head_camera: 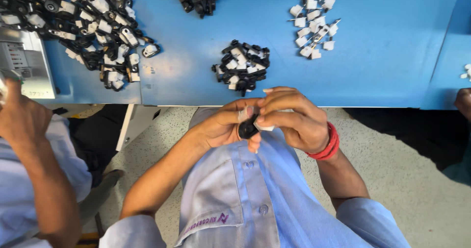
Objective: The person repeatedly picks up small black and white plastic components from a blue table, joins them together by hand, and places the assembled units into a growing pile. The process is continuous and repetitive throughout the clip.
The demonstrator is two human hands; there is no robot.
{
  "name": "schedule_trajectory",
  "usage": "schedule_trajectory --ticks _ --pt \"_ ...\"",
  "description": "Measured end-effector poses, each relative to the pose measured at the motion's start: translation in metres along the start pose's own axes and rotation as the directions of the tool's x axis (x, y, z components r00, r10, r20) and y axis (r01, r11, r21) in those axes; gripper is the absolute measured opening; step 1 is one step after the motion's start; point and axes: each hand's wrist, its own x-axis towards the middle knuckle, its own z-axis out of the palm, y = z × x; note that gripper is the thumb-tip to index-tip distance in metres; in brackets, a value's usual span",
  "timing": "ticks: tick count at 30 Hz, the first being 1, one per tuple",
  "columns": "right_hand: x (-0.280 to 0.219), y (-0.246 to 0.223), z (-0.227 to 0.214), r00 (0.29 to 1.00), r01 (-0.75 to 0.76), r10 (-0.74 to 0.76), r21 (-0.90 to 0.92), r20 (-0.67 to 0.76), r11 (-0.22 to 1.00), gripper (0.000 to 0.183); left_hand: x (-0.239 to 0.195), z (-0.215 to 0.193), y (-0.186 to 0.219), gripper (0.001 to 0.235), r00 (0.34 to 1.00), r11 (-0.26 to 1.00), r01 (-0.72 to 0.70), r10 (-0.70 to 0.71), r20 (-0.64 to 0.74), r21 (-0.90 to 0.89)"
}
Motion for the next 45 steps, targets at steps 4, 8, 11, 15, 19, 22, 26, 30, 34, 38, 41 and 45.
schedule_trajectory --ticks 4,8,11,15,19,22,26,30,34,38,41,45 --pt "0.012 -0.020 0.026 0.992 -0.114 0.121 -0.243 0.016 0.963 0.022 -0.023 0.000 0.035 0.026 0.991 0.935 -0.083 0.115 -0.072 0.344" --pt "0.024 -0.025 0.057 0.956 -0.289 0.274 -0.474 -0.102 0.832 0.025 -0.043 0.017 0.058 0.024 0.847 -0.097 -0.109 0.512 0.143 0.989" --pt "0.025 -0.023 0.080 0.903 -0.417 0.319 -0.412 -0.286 0.810 0.025 -0.042 0.028 0.057 0.027 0.747 -0.583 0.011 0.545 0.381 0.813" --pt "0.014 -0.012 0.078 0.814 -0.489 0.505 0.129 -0.287 0.863 0.031 -0.031 0.034 0.053 0.024 0.758 0.309 -0.386 0.643 0.108 0.869" --pt "0.000 0.010 0.056 0.919 -0.283 0.299 0.097 -0.256 0.954 0.040 -0.019 0.032 0.042 0.028 0.860 0.599 -0.260 0.500 -0.100 0.758" --pt "-0.008 0.023 0.040 0.953 -0.218 0.235 0.106 -0.188 0.970 0.042 -0.003 0.025 0.030 0.021 0.874 0.669 -0.183 0.447 -0.192 0.720" --pt "-0.015 0.029 0.022 0.985 -0.142 0.140 -0.018 -0.098 0.990 0.045 0.012 0.023 0.018 0.007 0.831 0.445 -0.195 0.548 -0.094 0.874" --pt "-0.013 0.029 0.013 0.983 -0.111 0.100 -0.064 -0.156 0.992 0.046 0.012 0.039 0.003 0.013 0.649 -0.473 0.045 0.684 0.334 0.880" --pt "-0.010 0.025 0.017 0.954 -0.153 0.190 0.172 -0.230 0.973 0.045 0.014 0.041 -0.007 0.015 0.649 0.140 -0.070 0.759 -0.062 0.988" --pt "-0.003 0.020 0.015 0.995 -0.088 0.074 -0.274 -0.059 0.958 0.041 0.015 0.031 -0.002 0.009 0.576 0.227 -0.164 0.812 -0.094 0.960" --pt "-0.005 0.004 0.024 0.980 -0.171 0.133 -0.289 -0.145 0.942 0.035 0.012 0.036 -0.005 0.013 0.485 0.090 -0.111 0.874 -0.025 0.990" --pt "-0.008 -0.005 0.051 0.834 -0.266 0.288 0.115 -0.471 0.957 0.038 0.003 0.047 -0.008 0.020 0.579 0.177 -0.181 0.815 -0.040 0.967"
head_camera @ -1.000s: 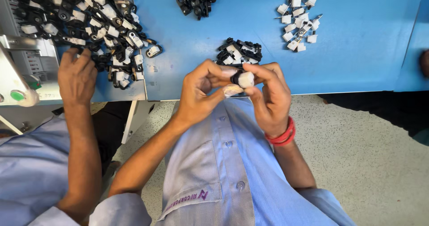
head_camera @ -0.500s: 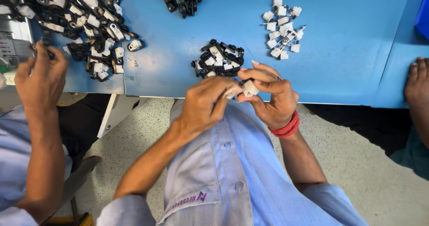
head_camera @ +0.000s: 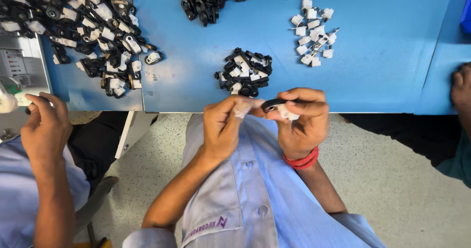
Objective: The person repeatedly picks up small black and white plastic components from a blue table, joins them together by hand, and places the assembled units into a growing pile. The process is continuous and repetitive throughout the clip.
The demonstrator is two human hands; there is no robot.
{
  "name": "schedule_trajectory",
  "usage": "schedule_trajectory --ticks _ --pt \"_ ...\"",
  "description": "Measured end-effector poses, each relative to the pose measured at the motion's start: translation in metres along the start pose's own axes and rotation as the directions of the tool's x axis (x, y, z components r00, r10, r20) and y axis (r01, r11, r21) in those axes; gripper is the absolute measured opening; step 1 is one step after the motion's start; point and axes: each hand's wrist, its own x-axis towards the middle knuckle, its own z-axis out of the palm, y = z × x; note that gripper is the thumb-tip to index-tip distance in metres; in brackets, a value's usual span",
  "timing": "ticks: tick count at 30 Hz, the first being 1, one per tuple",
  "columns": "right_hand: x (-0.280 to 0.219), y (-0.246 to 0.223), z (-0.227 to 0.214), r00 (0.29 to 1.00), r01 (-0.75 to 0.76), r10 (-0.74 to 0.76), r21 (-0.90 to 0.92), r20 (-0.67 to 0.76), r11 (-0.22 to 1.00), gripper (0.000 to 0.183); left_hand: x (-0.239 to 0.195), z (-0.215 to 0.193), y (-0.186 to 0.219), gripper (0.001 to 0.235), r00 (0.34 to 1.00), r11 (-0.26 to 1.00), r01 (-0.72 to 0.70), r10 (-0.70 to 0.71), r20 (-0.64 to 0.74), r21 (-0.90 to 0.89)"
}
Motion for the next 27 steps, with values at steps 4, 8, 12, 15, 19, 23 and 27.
schedule_trajectory --ticks 4,8,12,15,19,23,27 --pt "0.006 0.007 0.003 0.979 0.110 -0.091 -0.099 0.180 0.989 0.040 0.010 -0.021 -0.003 0.017 0.986 0.952 0.139 -0.106 0.131 -0.272" --pt "0.015 0.004 -0.002 0.870 0.202 -0.120 -0.124 0.478 0.971 0.038 0.028 -0.046 -0.010 0.009 0.967 0.964 0.200 -0.165 0.194 -0.177" --pt "0.009 0.004 0.009 0.880 0.223 -0.113 -0.191 0.461 0.956 0.045 0.032 -0.065 -0.013 0.011 0.872 0.923 0.328 -0.213 0.441 -0.202" --pt "0.006 0.007 0.011 0.886 0.221 -0.097 -0.227 0.454 0.948 0.046 0.040 -0.071 -0.018 0.013 0.897 0.965 0.258 -0.223 0.382 -0.042" --pt "-0.001 0.012 0.008 0.921 0.168 -0.087 -0.184 0.379 0.968 0.048 0.043 -0.054 -0.034 0.025 0.920 0.941 0.288 -0.220 0.325 -0.177" --pt "-0.009 0.022 -0.001 0.945 0.094 -0.058 -0.096 0.323 0.991 0.052 0.036 -0.048 -0.030 0.012 0.866 0.894 0.353 -0.201 0.457 -0.275" --pt "-0.002 0.036 -0.018 0.898 0.147 -0.102 -0.074 0.429 0.986 0.052 0.037 -0.051 -0.005 0.022 0.866 0.947 0.320 -0.285 0.411 -0.019"
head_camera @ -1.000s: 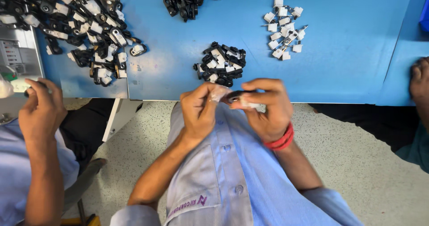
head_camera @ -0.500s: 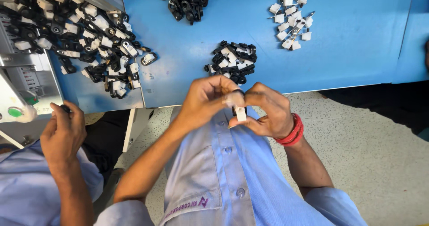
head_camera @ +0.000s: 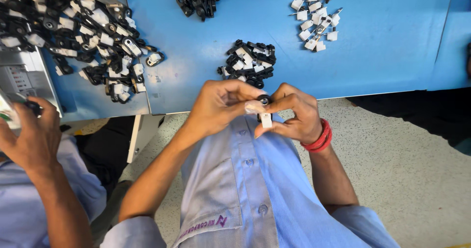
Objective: The person repeatedly picks up small black and white plastic components from a blue table, joins them together by hand, and places the assembled units into a growing pile. The process is continuous and repetitive throughout the clip.
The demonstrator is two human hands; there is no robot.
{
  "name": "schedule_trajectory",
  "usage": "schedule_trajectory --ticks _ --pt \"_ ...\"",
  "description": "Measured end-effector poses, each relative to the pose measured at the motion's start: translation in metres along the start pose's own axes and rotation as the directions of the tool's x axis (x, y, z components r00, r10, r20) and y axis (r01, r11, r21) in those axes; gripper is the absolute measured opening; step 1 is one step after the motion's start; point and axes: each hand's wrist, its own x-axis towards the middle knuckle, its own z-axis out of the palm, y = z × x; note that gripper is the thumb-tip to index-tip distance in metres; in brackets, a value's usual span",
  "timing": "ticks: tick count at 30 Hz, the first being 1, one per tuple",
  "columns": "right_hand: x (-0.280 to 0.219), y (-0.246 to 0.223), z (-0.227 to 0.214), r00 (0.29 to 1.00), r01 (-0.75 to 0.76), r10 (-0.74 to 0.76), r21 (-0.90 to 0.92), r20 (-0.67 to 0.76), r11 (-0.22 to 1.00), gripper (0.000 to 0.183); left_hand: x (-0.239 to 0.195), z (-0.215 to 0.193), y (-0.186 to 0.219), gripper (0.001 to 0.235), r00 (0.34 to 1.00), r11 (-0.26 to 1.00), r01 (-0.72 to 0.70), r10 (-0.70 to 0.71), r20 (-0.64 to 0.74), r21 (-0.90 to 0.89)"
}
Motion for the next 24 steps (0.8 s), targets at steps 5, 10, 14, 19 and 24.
schedule_trajectory --ticks 5,10,14,19,24 --pt "-0.002 0.007 -0.017 0.998 0.065 -0.066 0.068 0.003 0.996 0.053 -0.008 0.020 0.013 0.029 1.000 1.000 -0.019 0.019 0.007 -0.023" --pt "-0.003 0.013 -0.025 0.998 0.056 -0.054 0.041 -0.036 0.998 0.057 -0.005 0.050 -0.010 0.037 0.990 0.984 -0.130 0.121 -0.075 -0.123" --pt "-0.002 0.017 -0.029 0.999 0.028 -0.026 0.036 -0.047 0.999 0.058 -0.003 0.052 -0.018 0.035 0.986 0.965 -0.071 0.030 -0.164 -0.252" --pt "0.001 0.014 -0.028 1.000 -0.012 0.013 0.004 -0.024 1.000 0.051 -0.007 0.042 -0.019 0.029 0.978 0.973 -0.119 0.080 -0.195 -0.200" --pt "0.003 0.005 -0.015 0.999 0.031 -0.025 -0.192 0.034 0.981 0.050 0.001 0.036 -0.029 0.010 0.944 0.983 -0.020 0.079 -0.320 0.184"
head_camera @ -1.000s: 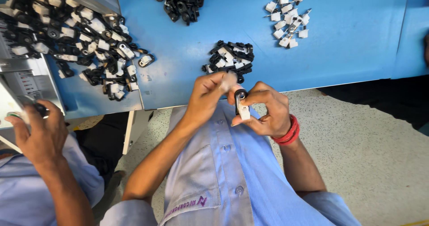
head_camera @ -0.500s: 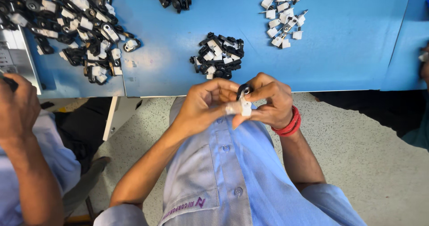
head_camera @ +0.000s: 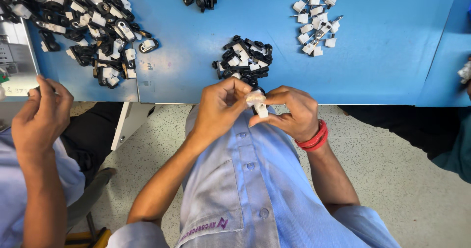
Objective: The person repeatedly picks up small black and white plastic components from a blue table, joins them together by hand, and places the assembled units into a growing pile. The process is continuous and repetitive throughout the clip.
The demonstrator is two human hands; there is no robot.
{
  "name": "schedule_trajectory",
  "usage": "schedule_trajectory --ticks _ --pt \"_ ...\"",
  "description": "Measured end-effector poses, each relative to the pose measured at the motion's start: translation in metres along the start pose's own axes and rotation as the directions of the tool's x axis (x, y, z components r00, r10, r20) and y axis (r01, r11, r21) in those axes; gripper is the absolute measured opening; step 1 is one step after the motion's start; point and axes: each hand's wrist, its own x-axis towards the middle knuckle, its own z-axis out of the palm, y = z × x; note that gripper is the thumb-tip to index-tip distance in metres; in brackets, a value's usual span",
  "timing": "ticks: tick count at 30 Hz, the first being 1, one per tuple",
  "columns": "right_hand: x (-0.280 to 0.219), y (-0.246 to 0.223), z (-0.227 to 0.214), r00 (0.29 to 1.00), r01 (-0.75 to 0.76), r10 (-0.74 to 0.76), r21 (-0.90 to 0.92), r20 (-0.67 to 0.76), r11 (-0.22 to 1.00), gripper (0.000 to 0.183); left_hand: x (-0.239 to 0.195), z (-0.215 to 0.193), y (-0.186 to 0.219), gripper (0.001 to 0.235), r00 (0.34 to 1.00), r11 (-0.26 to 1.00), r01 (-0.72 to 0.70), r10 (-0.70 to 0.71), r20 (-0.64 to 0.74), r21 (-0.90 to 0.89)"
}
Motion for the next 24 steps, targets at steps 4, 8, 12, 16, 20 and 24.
schedule_trajectory --ticks 4,8,12,16,20,24 --pt "0.002 -0.009 0.013 0.994 -0.101 0.101 0.006 -0.051 0.995 0.050 0.005 -0.015 -0.002 0.018 0.994 0.968 0.080 -0.059 0.092 -0.238" --pt "0.006 -0.016 0.027 0.976 -0.168 0.173 0.042 -0.136 0.985 0.053 0.001 -0.044 0.004 0.027 0.968 0.915 0.063 0.041 0.246 -0.398" --pt "0.009 -0.023 0.043 0.980 -0.125 0.124 0.003 -0.152 0.992 0.053 0.003 -0.049 0.005 0.029 0.951 0.921 -0.026 0.143 0.275 -0.389" --pt "0.011 -0.027 0.052 0.964 -0.175 0.171 -0.001 -0.202 0.985 0.054 -0.002 -0.058 0.014 0.032 0.972 0.933 0.073 0.012 0.234 -0.352" --pt "0.012 -0.029 0.049 0.962 -0.180 0.167 -0.046 -0.214 0.983 0.053 -0.003 -0.063 0.029 0.036 0.958 0.934 0.020 0.085 0.273 -0.358" --pt "0.011 -0.029 0.044 0.987 -0.146 0.139 -0.082 -0.085 0.986 0.046 0.005 -0.054 0.034 0.021 0.981 0.994 -0.098 0.106 0.165 -0.054"
